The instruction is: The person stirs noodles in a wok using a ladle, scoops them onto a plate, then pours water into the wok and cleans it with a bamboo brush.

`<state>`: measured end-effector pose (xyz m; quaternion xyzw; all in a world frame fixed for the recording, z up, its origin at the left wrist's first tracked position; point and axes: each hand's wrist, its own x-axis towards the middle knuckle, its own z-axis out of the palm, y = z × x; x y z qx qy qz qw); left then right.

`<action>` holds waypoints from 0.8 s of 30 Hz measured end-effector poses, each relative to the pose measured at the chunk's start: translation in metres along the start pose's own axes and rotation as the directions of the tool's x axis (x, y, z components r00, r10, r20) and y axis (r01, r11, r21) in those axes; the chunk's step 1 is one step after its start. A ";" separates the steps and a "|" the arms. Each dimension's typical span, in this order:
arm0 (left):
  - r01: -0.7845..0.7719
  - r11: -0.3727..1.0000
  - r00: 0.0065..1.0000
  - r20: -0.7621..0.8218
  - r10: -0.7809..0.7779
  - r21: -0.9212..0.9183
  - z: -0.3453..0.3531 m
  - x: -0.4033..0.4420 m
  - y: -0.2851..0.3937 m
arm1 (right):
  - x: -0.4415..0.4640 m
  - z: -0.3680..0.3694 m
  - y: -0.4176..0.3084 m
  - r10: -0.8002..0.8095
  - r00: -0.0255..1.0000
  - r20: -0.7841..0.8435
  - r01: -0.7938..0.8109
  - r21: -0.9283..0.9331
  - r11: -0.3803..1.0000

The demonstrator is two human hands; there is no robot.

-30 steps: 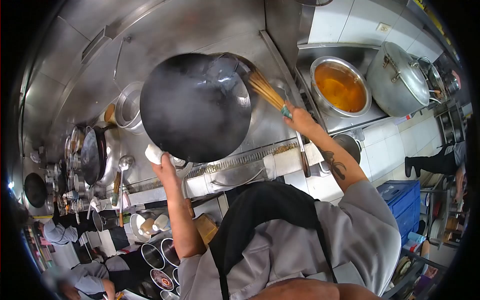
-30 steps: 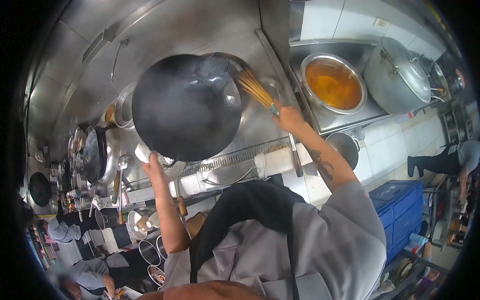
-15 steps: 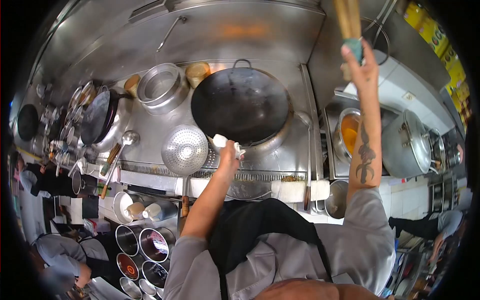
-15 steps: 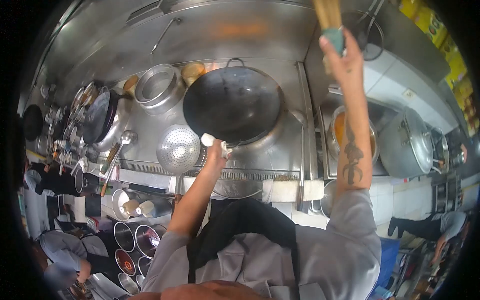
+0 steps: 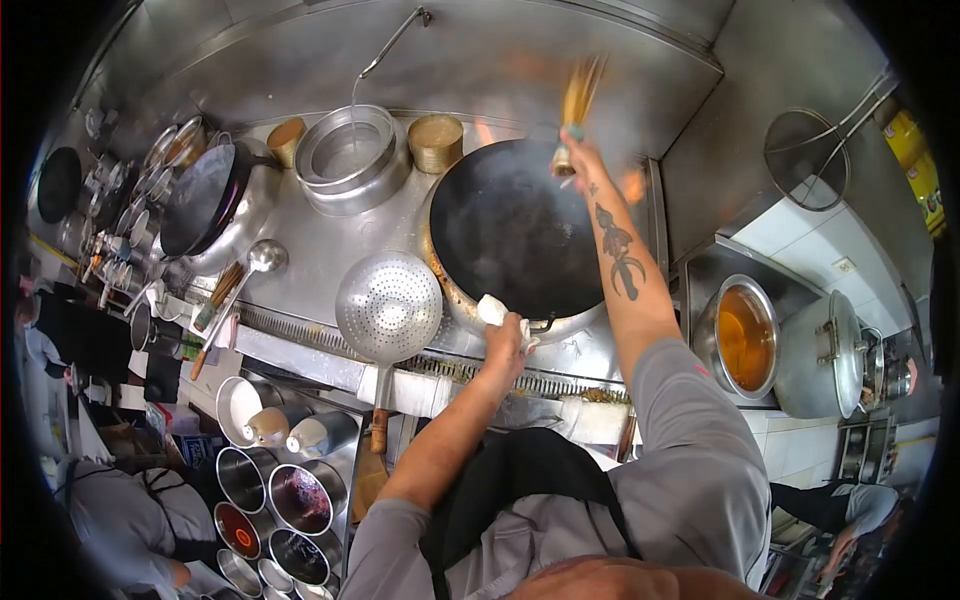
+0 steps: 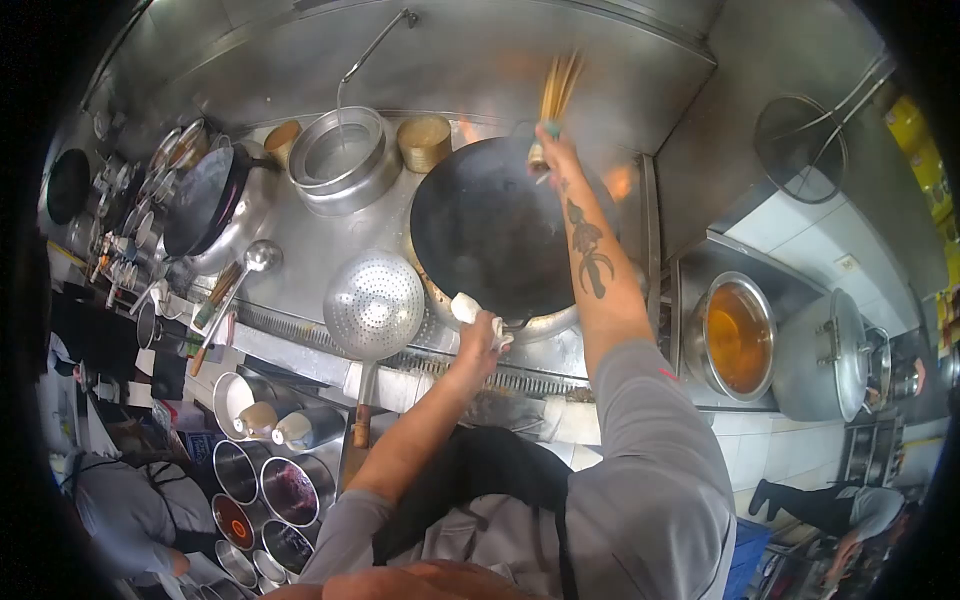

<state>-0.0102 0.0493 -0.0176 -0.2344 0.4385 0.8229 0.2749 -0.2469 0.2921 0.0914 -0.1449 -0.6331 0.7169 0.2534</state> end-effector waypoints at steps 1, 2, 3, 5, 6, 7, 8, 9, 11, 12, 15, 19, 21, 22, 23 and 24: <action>-0.015 1.000 0.999 0.030 0.015 -0.007 -0.001 0.003 0.000 | -0.003 -0.006 0.015 0.638 0.733 0.235 -0.677 0.339 0.653; -0.027 0.999 0.999 0.021 0.027 -0.020 -0.002 0.002 0.000 | -0.004 -0.016 0.015 0.590 0.747 0.307 -0.665 0.363 0.653; -0.040 0.999 0.999 0.013 0.041 -0.033 0.000 0.000 0.000 | -0.004 -0.030 0.011 0.534 0.756 0.377 -0.653 0.385 0.652; 0.002 1.000 1.000 -0.007 -0.002 -0.013 -0.005 -0.004 0.000 | -0.016 -0.053 -0.001 0.437 0.786 0.436 -0.601 0.375 0.706; 0.044 0.999 0.999 -0.005 -0.044 0.016 -0.006 0.000 0.007 | -0.021 -0.060 -0.029 0.383 0.815 0.435 -0.542 0.338 0.770; 0.083 0.995 0.997 -0.004 -0.083 0.045 -0.004 0.003 0.012 | -0.027 -0.065 -0.060 0.326 0.839 0.436 -0.477 0.298 0.827; 0.095 0.995 0.995 0.002 -0.095 0.038 -0.001 -0.003 0.016 | -0.036 -0.068 -0.087 0.301 0.874 0.382 -0.403 0.221 0.888; 0.095 0.995 0.995 0.024 -0.096 0.030 0.000 -0.006 0.017 | -0.042 -0.070 -0.109 0.272 0.903 0.333 -0.332 0.137 0.933; 0.102 0.995 0.993 0.056 -0.102 0.014 0.000 -0.011 0.014 | -0.039 -0.075 -0.137 0.269 0.954 0.131 -0.263 -0.059 0.963; 0.096 0.995 0.993 0.062 -0.097 0.015 -0.001 -0.011 0.013 | -0.042 -0.072 -0.138 0.165 0.985 0.051 -0.152 -0.197 0.969; 0.092 0.996 0.994 0.064 -0.093 0.022 -0.002 -0.007 0.013 | -0.032 -0.052 -0.070 -0.156 0.985 -0.076 0.091 -0.536 0.839; 0.102 0.993 0.994 0.037 -0.104 0.062 -0.004 -0.004 0.016 | -0.100 -0.008 0.061 0.085 0.945 0.317 0.243 -0.850 0.467; 0.081 0.994 0.996 0.025 -0.083 0.069 -0.003 -0.010 0.016 | -0.179 0.007 0.034 0.224 0.768 0.600 0.441 -0.749 0.494; 0.129 0.989 0.990 0.044 -0.133 0.077 -0.006 -0.004 0.014 | -0.201 -0.003 0.023 0.288 0.656 0.697 0.495 -0.686 0.533; 0.137 0.987 0.988 0.057 -0.142 0.081 -0.008 -0.001 0.013 | -0.195 -0.026 0.022 0.333 0.616 0.714 0.470 -0.672 0.572; 0.148 0.985 0.986 0.069 -0.154 0.089 -0.008 -0.001 0.012 | -0.184 -0.063 0.021 0.374 0.575 0.728 0.437 -0.660 0.612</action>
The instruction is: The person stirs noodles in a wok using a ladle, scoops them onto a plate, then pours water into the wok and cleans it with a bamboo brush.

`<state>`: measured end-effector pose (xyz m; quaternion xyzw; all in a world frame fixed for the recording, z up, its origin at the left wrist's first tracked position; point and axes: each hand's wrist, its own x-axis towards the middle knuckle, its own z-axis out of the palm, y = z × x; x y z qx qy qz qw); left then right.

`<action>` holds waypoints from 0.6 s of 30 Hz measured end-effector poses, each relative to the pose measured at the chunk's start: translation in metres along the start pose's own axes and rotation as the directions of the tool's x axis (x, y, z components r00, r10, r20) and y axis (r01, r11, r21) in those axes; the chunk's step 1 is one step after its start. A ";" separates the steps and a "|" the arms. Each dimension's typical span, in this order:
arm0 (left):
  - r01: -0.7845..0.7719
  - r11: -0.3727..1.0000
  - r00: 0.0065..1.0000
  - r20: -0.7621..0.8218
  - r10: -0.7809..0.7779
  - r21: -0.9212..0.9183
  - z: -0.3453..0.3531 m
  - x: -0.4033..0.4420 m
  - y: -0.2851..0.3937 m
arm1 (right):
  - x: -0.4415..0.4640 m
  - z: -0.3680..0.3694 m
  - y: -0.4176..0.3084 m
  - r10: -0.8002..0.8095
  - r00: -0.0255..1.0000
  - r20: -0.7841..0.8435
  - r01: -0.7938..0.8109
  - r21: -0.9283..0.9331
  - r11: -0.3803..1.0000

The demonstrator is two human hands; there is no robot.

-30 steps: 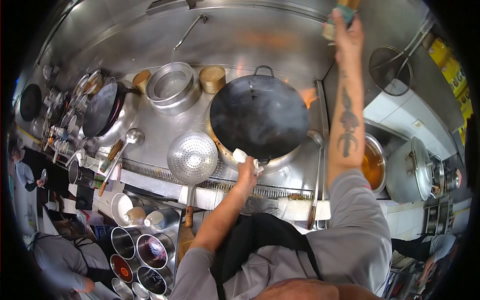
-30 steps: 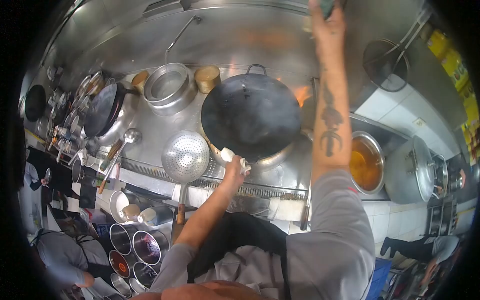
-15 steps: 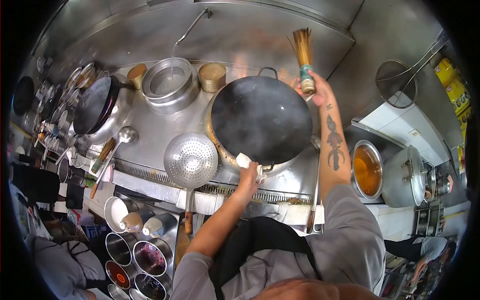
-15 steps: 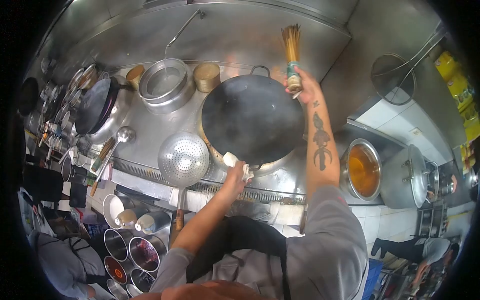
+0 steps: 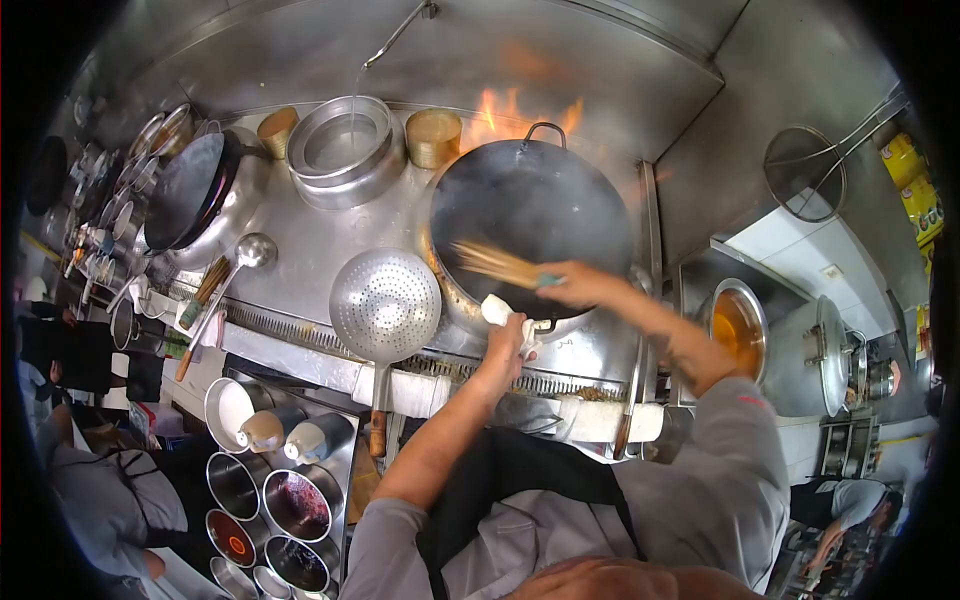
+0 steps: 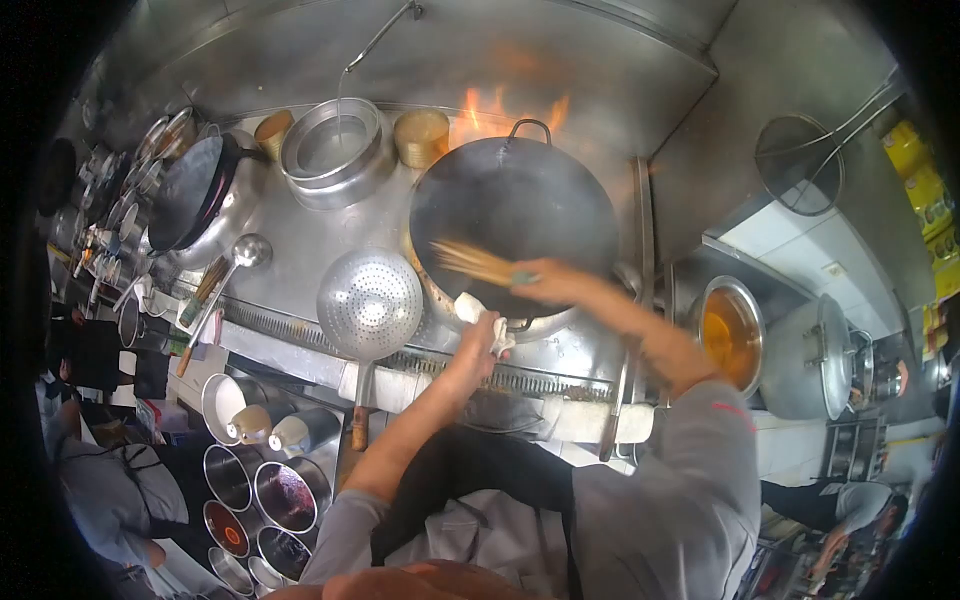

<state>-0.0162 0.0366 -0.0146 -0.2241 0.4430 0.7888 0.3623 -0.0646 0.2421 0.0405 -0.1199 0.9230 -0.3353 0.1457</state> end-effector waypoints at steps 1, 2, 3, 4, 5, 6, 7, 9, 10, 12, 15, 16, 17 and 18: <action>0.007 1.000 1.000 0.014 -0.007 0.014 -0.001 0.000 0.001 | -0.007 -0.031 0.047 0.171 0.985 -0.036 -0.174 -0.180 0.968; 0.036 0.999 0.999 -0.001 -0.036 0.010 0.000 -0.003 0.004 | -0.014 -0.085 -0.007 0.423 0.888 -0.182 -0.460 -0.301 0.836; 0.052 0.998 0.999 -0.011 -0.052 0.022 0.000 -0.005 0.004 | -0.010 -0.126 0.028 0.529 0.757 -0.382 -0.651 -0.380 0.657; 0.059 0.998 0.998 -0.021 -0.058 0.031 0.000 -0.004 0.006 | -0.002 -0.146 0.053 0.356 0.659 -0.663 -0.677 -0.316 0.664; 0.067 0.997 0.997 -0.037 -0.065 0.035 0.000 -0.002 0.008 | 0.016 -0.161 0.057 0.324 0.548 -0.771 -0.648 -0.146 0.748; 0.014 1.000 0.999 -0.031 -0.013 0.023 -0.003 0.000 0.003 | 0.024 -0.162 0.066 0.325 0.415 -0.850 -0.582 0.026 0.813; 0.004 1.000 1.000 -0.020 -0.003 0.028 -0.007 0.003 -0.001 | 0.041 -0.137 0.074 0.277 0.369 -0.887 -0.422 0.105 0.900; -0.019 0.999 1.000 0.017 0.018 0.038 -0.008 0.004 -0.002 | 0.060 -0.086 0.004 0.409 0.508 -0.758 -0.233 0.336 0.912; 0.006 0.999 1.000 0.008 -0.007 0.054 -0.007 0.003 -0.002 | 0.080 -0.060 0.008 0.443 0.701 -0.559 -0.372 0.243 0.896; 0.048 0.996 0.999 -0.013 -0.048 0.076 -0.004 0.002 0.003 | 0.081 0.013 -0.016 0.192 0.905 -0.379 -0.249 -0.109 0.962; 0.049 0.998 0.999 0.009 -0.050 0.044 -0.010 0.012 -0.009 | 0.042 0.018 0.017 -0.175 0.917 -0.359 0.098 -0.223 0.970; 0.040 0.998 0.999 0.035 -0.041 0.038 -0.010 0.011 -0.006 | 0.029 -0.024 0.016 0.239 0.937 -0.256 -0.292 -0.198 0.936; 0.033 0.999 0.999 0.038 -0.034 0.026 -0.008 0.008 -0.003 | 0.037 -0.050 0.069 0.434 0.804 -0.407 -0.559 -0.268 0.785; 0.033 0.999 0.999 0.033 -0.033 0.011 -0.010 0.001 -0.003 | 0.028 -0.087 0.068 0.518 0.674 -0.527 -0.688 -0.192 0.700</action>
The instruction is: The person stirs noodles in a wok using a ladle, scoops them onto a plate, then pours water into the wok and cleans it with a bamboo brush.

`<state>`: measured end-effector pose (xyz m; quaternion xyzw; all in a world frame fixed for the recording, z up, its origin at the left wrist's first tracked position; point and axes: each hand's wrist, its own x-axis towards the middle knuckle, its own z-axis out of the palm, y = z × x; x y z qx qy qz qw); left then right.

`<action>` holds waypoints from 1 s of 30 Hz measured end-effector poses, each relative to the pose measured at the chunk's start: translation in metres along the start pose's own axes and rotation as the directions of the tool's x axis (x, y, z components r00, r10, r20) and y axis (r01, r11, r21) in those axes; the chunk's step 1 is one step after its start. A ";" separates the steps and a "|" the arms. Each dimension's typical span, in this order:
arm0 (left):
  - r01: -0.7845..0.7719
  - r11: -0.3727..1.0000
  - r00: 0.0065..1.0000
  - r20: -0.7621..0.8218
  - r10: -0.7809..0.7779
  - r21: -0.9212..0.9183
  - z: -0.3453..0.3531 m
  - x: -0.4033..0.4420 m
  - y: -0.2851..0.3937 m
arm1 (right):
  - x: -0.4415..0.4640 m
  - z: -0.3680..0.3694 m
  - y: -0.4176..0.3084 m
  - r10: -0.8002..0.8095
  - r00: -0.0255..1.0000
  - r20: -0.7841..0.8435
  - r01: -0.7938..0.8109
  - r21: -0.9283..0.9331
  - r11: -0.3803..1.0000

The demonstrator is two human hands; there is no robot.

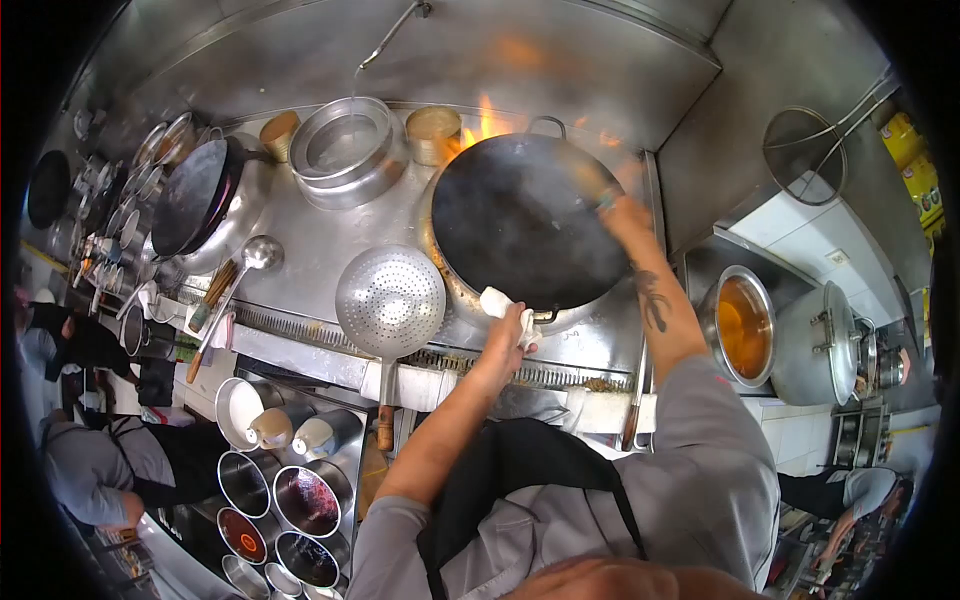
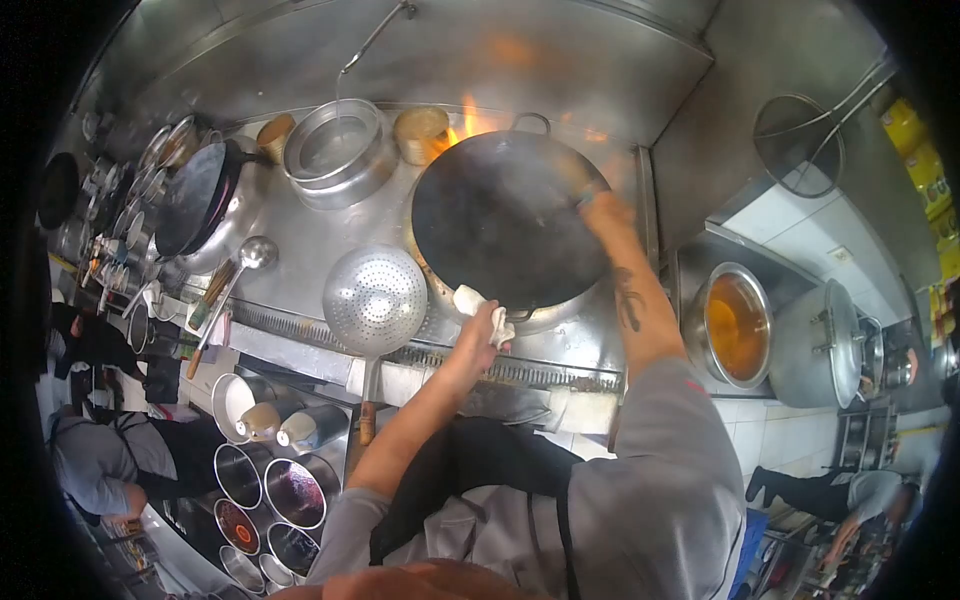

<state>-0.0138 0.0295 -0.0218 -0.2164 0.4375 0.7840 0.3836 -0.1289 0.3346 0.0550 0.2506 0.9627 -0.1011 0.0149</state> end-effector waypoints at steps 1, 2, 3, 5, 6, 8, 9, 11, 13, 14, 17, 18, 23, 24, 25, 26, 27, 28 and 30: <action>-0.014 1.000 1.000 -0.001 0.014 -0.023 0.003 0.001 0.004 | -0.001 -0.028 -0.002 0.050 0.971 -0.233 -0.016 0.145 0.989; -0.021 0.999 1.000 -0.009 0.021 -0.038 -0.001 0.008 -0.002 | -0.007 -0.038 -0.003 0.138 0.894 -0.425 -0.010 0.288 0.957; -0.001 1.000 0.999 -0.038 0.000 -0.029 -0.002 0.000 -0.004 | -0.007 -0.026 -0.005 0.137 0.884 -0.447 0.018 0.324 0.946; 0.007 1.000 0.998 -0.065 -0.007 -0.010 0.009 -0.004 0.008 | 0.016 -0.010 -0.034 0.132 0.838 -0.530 0.100 0.387 0.917; 0.007 1.000 0.999 -0.050 -0.007 0.001 0.007 0.000 0.005 | 0.015 0.005 -0.050 -0.026 0.944 -0.328 0.170 0.420 0.892; 0.020 1.000 0.999 -0.041 -0.020 0.001 0.007 -0.001 0.003 | -0.009 0.027 -0.095 -0.340 0.939 0.049 0.253 0.569 0.783; 0.020 1.000 0.999 -0.036 -0.020 -0.002 0.008 0.000 0.005 | -0.048 0.010 -0.130 -0.305 0.932 0.196 0.182 0.476 0.861; 0.050 0.999 0.998 -0.028 -0.049 0.019 0.008 -0.006 0.007 | -0.102 0.024 -0.132 -0.484 0.842 0.239 0.312 0.516 0.798; 0.050 0.999 0.999 -0.006 -0.050 0.013 0.007 -0.004 0.006 | -0.108 0.018 -0.079 -0.550 0.653 0.520 0.068 0.684 0.727; 0.052 0.999 0.999 -0.015 -0.052 0.015 0.005 -0.005 0.006 | -0.093 0.009 -0.044 -0.416 0.771 0.482 0.168 0.477 0.863; 0.032 0.999 0.999 -0.012 -0.032 0.003 0.005 -0.002 0.007 | -0.009 -0.052 0.029 -0.018 1.000 -0.012 0.014 -0.238 0.971; 0.015 1.000 1.000 -0.003 -0.015 -0.014 0.004 -0.002 0.007 | -0.005 -0.071 0.015 0.026 0.984 -0.174 -0.030 -0.019 0.999; -0.028 0.999 1.000 0.001 0.028 -0.025 0.006 -0.005 0.003 | -0.007 0.000 -0.067 -0.017 0.991 -0.132 0.091 0.576 0.812; -0.033 0.999 0.999 0.001 0.033 -0.023 0.005 -0.003 0.003 | -0.016 0.028 -0.088 -0.135 0.989 0.064 0.095 0.422 0.902; -0.040 0.999 0.999 0.000 0.040 -0.024 0.005 -0.002 0.003 | -0.022 0.073 -0.094 -0.454 0.885 0.105 0.337 0.529 0.779; -0.033 0.999 0.999 0.010 0.033 -0.027 0.006 -0.003 0.004 | -0.064 0.071 -0.107 -0.457 0.880 0.128 0.335 0.514 0.790; -0.027 0.999 0.999 0.017 0.027 -0.031 0.006 -0.006 0.006 | -0.078 0.064 -0.107 -0.487 0.865 0.120 0.379 0.480 0.791; -0.020 0.999 0.999 0.025 0.021 -0.037 0.006 -0.007 0.007 | -0.093 0.058 -0.106 -0.517 0.849 0.112 0.422 0.444 0.790; -0.001 0.998 0.999 -0.045 -0.002 -0.065 0.006 -0.010 0.000 | -0.075 0.044 -0.041 -0.535 0.828 0.169 0.501 0.206 0.840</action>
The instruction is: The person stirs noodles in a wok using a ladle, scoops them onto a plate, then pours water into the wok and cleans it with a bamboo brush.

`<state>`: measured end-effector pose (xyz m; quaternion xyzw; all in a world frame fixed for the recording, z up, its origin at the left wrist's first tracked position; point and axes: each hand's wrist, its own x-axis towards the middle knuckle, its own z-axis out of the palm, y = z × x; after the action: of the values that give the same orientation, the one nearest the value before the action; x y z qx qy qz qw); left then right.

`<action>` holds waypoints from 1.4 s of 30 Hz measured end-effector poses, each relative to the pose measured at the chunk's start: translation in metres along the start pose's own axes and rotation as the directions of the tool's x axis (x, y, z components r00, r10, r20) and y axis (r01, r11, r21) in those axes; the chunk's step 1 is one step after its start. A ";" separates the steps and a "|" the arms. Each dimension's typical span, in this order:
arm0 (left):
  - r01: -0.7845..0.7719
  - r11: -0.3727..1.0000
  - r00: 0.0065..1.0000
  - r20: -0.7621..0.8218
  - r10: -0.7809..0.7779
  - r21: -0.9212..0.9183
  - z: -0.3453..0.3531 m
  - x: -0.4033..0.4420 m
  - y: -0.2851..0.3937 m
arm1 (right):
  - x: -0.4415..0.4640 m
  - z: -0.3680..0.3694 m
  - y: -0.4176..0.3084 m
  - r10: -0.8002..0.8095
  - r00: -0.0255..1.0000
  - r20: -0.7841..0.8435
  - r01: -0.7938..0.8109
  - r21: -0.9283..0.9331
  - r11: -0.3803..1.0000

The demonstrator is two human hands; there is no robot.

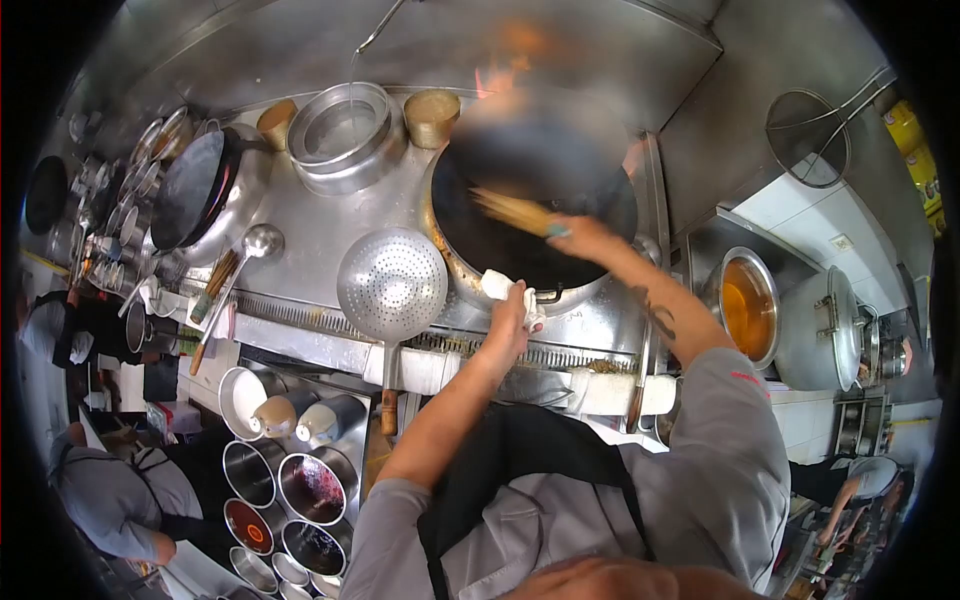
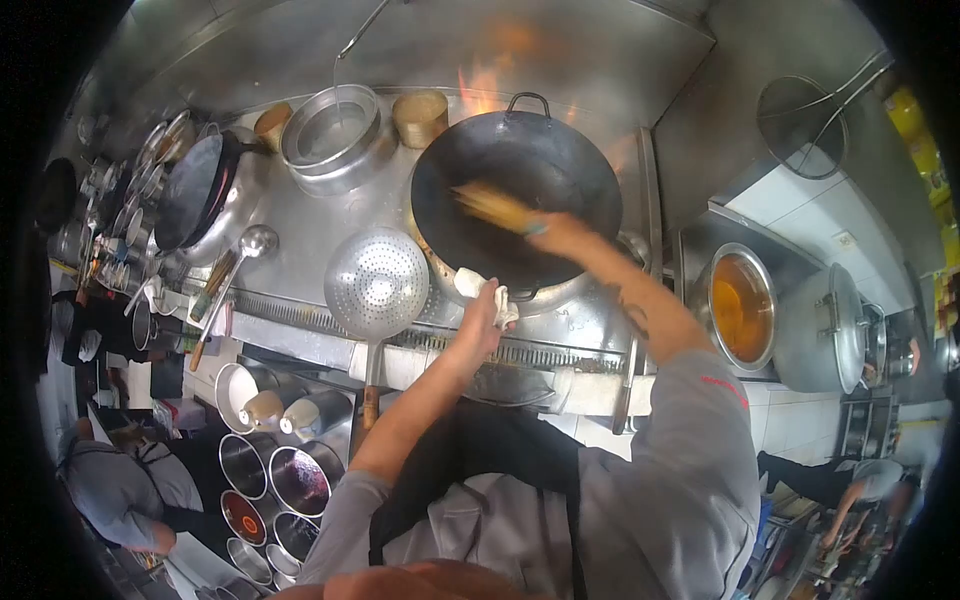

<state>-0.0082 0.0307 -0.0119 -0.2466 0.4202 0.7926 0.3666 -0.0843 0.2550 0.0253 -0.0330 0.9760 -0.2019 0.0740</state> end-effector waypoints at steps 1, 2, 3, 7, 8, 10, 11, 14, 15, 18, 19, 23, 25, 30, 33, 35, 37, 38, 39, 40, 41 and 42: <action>-0.007 1.000 1.000 -0.026 0.007 -0.011 0.004 0.003 0.005 | 0.006 -0.036 0.015 0.387 0.922 -0.028 -0.377 -0.292 0.879; -0.057 0.997 0.998 0.004 0.057 -0.045 0.002 0.005 0.002 | 0.014 -0.055 0.053 0.468 0.826 -0.314 -0.523 -0.118 0.844; -0.089 0.995 0.996 0.007 0.089 -0.044 0.004 0.009 0.005 | 0.000 -0.090 0.031 0.360 0.828 -0.430 -0.461 -0.158 0.873; -0.120 0.992 0.993 -0.009 0.120 -0.025 0.000 0.010 0.001 | 0.058 -0.068 0.027 0.510 0.639 -0.576 -0.493 0.202 0.846; -0.113 0.993 0.994 -0.012 0.113 -0.023 0.001 0.011 0.000 | 0.082 -0.040 0.026 0.478 0.699 -0.532 -0.435 0.214 0.875; -0.118 0.993 0.993 -0.022 0.117 -0.028 0.000 0.010 -0.004 | 0.076 -0.008 -0.029 0.246 0.953 -0.176 -0.174 0.347 0.921; -0.125 0.992 0.992 -0.024 0.124 -0.034 0.001 0.012 -0.002 | 0.058 -0.007 -0.069 0.207 0.978 0.014 -0.196 0.382 0.903; -0.129 0.990 0.991 0.016 0.130 -0.056 0.000 0.012 -0.002 | -0.017 -0.022 -0.102 -0.014 0.909 0.417 -0.176 0.414 0.893; -0.131 0.990 0.991 0.019 0.132 -0.049 -0.002 0.014 -0.003 | -0.039 -0.029 -0.068 -0.110 0.867 0.486 -0.133 0.438 0.889; -0.125 0.992 0.991 0.037 0.125 -0.003 -0.005 0.019 -0.004 | -0.062 -0.089 0.062 0.279 0.891 0.360 -0.271 -0.072 0.960; -0.122 0.993 0.992 0.040 0.122 -0.002 -0.003 0.016 -0.003 | -0.061 -0.134 0.062 0.447 0.891 0.079 -0.377 -0.420 0.826; -0.093 0.995 0.996 0.012 0.093 0.022 -0.002 0.016 -0.005 | -0.003 -0.161 0.069 0.399 0.728 -0.557 -0.434 0.075 0.898; -0.104 0.994 0.994 -0.011 0.104 0.030 0.004 0.004 0.000 | 0.033 -0.108 0.058 0.376 0.610 -0.698 -0.371 0.168 0.913; -0.117 0.988 0.993 -0.005 0.118 0.103 -0.001 0.008 -0.001 | 0.024 0.008 -0.049 0.034 0.999 0.013 -0.036 0.185 0.982; -0.101 0.993 0.994 0.039 0.099 0.057 -0.003 0.001 -0.005 | -0.040 -0.022 -0.064 -0.054 0.964 0.260 -0.062 0.419 0.906; -0.079 0.996 0.996 0.052 0.077 0.035 -0.003 0.005 -0.002 | -0.033 -0.035 0.037 0.133 0.983 0.125 -0.122 -0.090 0.988; -0.056 0.997 0.998 0.001 0.056 0.043 0.000 0.001 0.002 | -0.030 -0.111 0.075 0.438 0.883 -0.170 -0.470 -0.365 0.804; -0.064 0.997 0.998 -0.013 0.065 0.043 0.002 0.000 0.003 | -0.022 -0.128 0.070 0.383 0.867 -0.318 -0.465 -0.240 0.852; -0.068 0.997 0.997 -0.031 0.070 0.045 0.001 0.000 0.001 | -0.017 -0.138 0.061 0.341 0.821 -0.457 -0.434 -0.114 0.894; -0.065 0.997 0.998 -0.005 0.065 0.033 -0.004 -0.003 -0.004 | -0.010 -0.137 0.050 0.366 0.777 -0.512 -0.456 -0.056 0.888; -0.072 0.997 0.997 0.028 0.072 0.020 -0.006 0.000 -0.004 | 0.004 -0.136 0.032 0.386 0.724 -0.572 -0.469 0.002 0.883; -0.079 0.997 0.995 0.060 0.078 0.007 -0.007 0.001 -0.003 | 0.030 -0.115 0.033 0.402 0.695 -0.596 -0.435 0.097 0.895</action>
<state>-0.0060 0.0262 -0.0183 -0.2044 0.4221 0.8114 0.3487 -0.1327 0.3272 0.1122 0.2539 0.9343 -0.1544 -0.1970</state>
